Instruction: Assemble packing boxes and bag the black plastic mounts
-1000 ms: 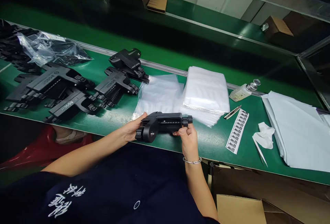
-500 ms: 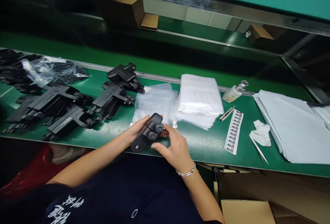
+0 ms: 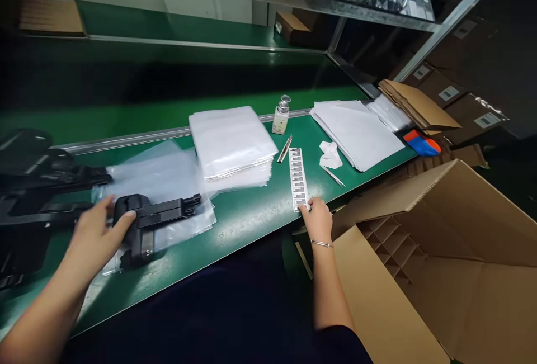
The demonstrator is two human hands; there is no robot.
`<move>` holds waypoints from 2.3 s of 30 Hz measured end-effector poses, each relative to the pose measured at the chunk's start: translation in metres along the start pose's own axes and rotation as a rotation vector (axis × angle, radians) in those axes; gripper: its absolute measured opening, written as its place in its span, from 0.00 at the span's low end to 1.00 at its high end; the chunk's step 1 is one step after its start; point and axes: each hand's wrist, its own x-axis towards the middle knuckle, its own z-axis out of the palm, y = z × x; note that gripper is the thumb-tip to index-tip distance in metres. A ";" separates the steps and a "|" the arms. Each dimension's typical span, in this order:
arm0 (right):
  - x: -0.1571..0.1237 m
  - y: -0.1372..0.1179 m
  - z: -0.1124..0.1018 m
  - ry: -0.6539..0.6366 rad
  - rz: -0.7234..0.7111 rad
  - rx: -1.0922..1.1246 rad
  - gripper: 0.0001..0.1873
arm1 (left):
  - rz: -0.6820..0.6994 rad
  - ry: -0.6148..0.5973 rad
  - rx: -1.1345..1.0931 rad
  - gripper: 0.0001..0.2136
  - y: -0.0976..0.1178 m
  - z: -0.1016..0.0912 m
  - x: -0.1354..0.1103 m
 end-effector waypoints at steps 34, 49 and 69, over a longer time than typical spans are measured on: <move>-0.044 -0.010 0.017 0.499 -0.259 0.729 0.06 | 0.014 -1.015 -0.735 0.33 0.157 0.214 -0.050; -0.030 -0.108 0.026 -0.116 -0.390 1.087 0.12 | 0.130 -0.272 0.008 0.22 -0.019 -0.005 0.000; -0.055 -0.231 0.046 -0.687 -0.619 0.499 0.12 | 0.157 -0.156 -0.088 0.18 0.009 0.037 -0.041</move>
